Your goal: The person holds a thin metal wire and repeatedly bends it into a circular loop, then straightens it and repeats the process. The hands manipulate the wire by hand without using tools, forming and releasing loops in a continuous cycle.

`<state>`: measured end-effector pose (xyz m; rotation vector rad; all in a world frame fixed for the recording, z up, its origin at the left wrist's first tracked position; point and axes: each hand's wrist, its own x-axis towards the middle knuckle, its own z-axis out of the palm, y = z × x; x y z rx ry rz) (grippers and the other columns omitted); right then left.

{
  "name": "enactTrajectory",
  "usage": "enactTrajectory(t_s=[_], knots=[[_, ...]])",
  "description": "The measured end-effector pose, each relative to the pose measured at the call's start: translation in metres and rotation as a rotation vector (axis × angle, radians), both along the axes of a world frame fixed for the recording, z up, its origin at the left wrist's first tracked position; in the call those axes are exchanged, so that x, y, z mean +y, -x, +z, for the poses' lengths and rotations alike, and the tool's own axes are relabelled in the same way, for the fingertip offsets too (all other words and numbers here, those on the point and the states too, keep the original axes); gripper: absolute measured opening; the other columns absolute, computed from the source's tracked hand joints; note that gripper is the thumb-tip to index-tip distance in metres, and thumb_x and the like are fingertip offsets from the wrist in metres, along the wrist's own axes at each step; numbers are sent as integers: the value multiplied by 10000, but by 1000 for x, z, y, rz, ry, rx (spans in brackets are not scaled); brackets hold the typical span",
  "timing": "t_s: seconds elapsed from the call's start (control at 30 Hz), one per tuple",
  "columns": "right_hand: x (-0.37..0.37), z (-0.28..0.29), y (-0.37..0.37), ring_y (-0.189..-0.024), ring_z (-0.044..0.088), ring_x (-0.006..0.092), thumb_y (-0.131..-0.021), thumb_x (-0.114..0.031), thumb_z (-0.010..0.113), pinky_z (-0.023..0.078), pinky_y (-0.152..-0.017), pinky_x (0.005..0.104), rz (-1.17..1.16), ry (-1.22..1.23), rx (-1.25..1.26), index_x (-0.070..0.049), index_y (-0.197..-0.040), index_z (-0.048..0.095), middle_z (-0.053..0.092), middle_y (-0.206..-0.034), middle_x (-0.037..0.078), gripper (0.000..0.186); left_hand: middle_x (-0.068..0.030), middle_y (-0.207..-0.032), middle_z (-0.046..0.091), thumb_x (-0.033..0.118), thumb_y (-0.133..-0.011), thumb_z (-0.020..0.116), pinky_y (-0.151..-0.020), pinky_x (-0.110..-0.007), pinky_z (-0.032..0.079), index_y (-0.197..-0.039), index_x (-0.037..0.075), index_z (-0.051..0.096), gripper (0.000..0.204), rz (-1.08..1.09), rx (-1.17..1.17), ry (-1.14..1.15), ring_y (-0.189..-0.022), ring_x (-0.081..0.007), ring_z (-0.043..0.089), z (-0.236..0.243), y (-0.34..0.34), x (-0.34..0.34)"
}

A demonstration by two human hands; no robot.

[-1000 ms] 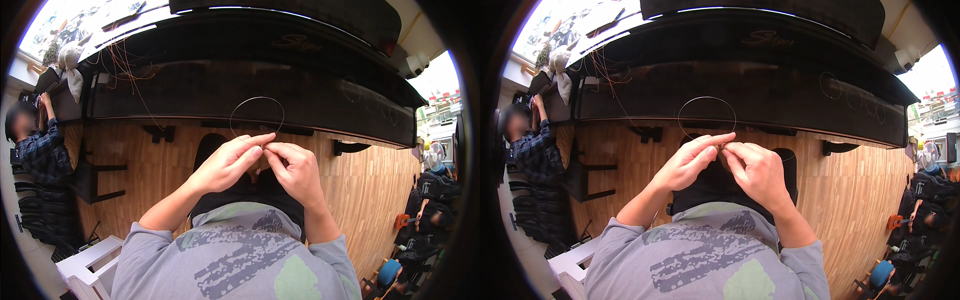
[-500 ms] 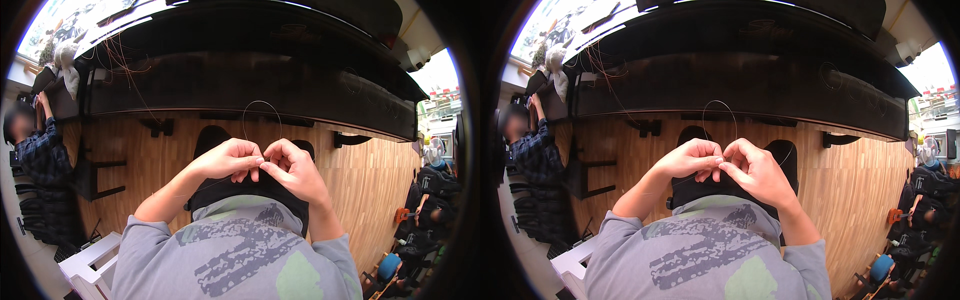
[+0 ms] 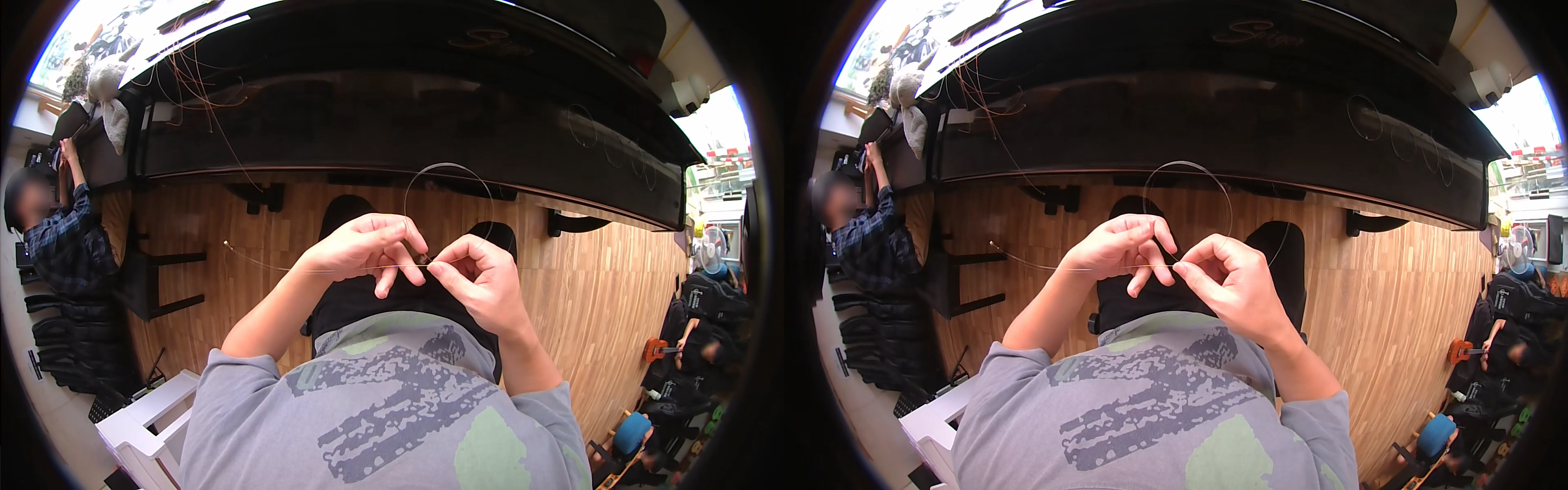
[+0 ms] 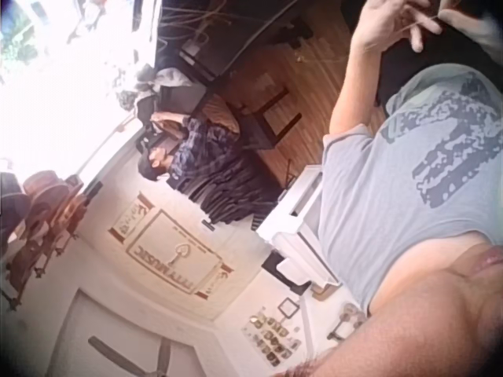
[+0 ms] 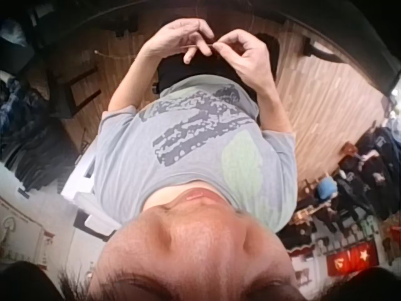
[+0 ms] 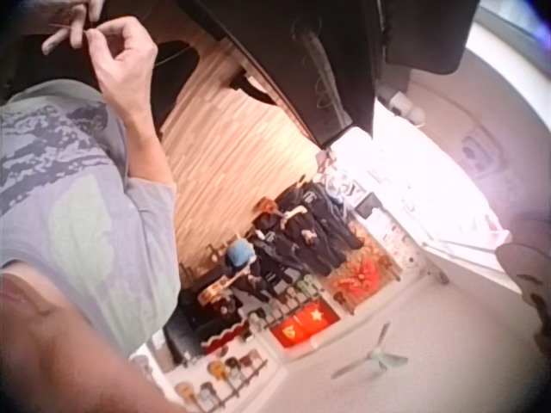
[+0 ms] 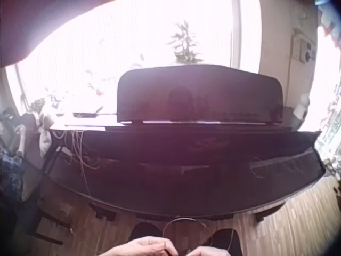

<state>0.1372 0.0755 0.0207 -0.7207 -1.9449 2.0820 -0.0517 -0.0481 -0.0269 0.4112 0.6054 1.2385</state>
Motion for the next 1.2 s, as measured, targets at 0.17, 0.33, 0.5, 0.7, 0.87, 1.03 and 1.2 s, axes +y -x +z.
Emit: enactTrajectory(t_s=[0.17, 0.33, 0.5, 0.7, 0.87, 1.03, 1.2], knots=[[3, 7, -2, -599, 468, -12, -884, -89, 685, 359, -508, 150, -142, 176, 143, -20, -896, 615, 574, -723, -47, 99, -181, -1120, 644, 136, -965, 532, -670, -275, 574, -1281, 20, 440, 349, 314, 402, -16, -812, -193, 691, -16, -16, -11], [1, 4, 4, -574, 464, -4, -894, -128, 679, 358, -485, 152, -160, 165, 140, -27, -903, 617, 580, -708, -36, 119, -230, -1295, 530, 140, -953, 507, -933, -405, 508, -1432, 24, 281, 542, 649, 387, -313, -1160, -310, 576, 8, -22, -8], [-2, -3, 8, -562, 463, -1, -900, -132, 668, 367, -483, 161, -154, 111, 100, -33, -894, 618, 579, -687, -44, 111, -49, -712, 531, 346, -1046, 310, -694, -350, 551, -1056, 20, 519, 388, 857, 370, -338, -682, -186, 600, 29, -5, -3], [-4, -8, 12, -560, 446, -4, -905, -124, 659, 345, -481, 164, -129, 82, 68, -36, -890, 617, 558, -676, -55, 99, 48, -632, 280, 810, -841, 239, -509, -222, 297, -821, 59, 412, 770, 639, 951, -156, -553, -55, 269, 59, -9, -9], [-12, -8, 14, -584, 467, 5, -888, -100, 668, 369, -506, 174, -121, 11, 31, -16, -880, 623, 570, -701, -41, 95, -18, -573, 381, 602, -955, 290, -515, -293, 324, -992, 26, 418, 592, 659, 1174, -42, -513, -139, 390, 62, -22, 2], [-17, -14, 14, -580, 501, 39, -859, -71, 685, 409, -514, 198, -110, -229, 83, 18, -864, 634, 606, -768, 24, 103, -59, -561, 481, 304, -997, 445, -509, -360, 380, -1098, 12, 442, 309, 661, 1404, 109, -497, -222, 504, 73, -30, 12], [-19, -11, 12, -579, 493, 33, -862, -72, 683, 399, -508, 195, -120, -340, 107, 14, -865, 635, 600, -753, 13, 98, -38, -555, 475, 202, -978, 497, -473, -317, 361, -1182, 0, 447, 291, 726, 1453, 78, -469, -157, 471, 67, -28, 13]])
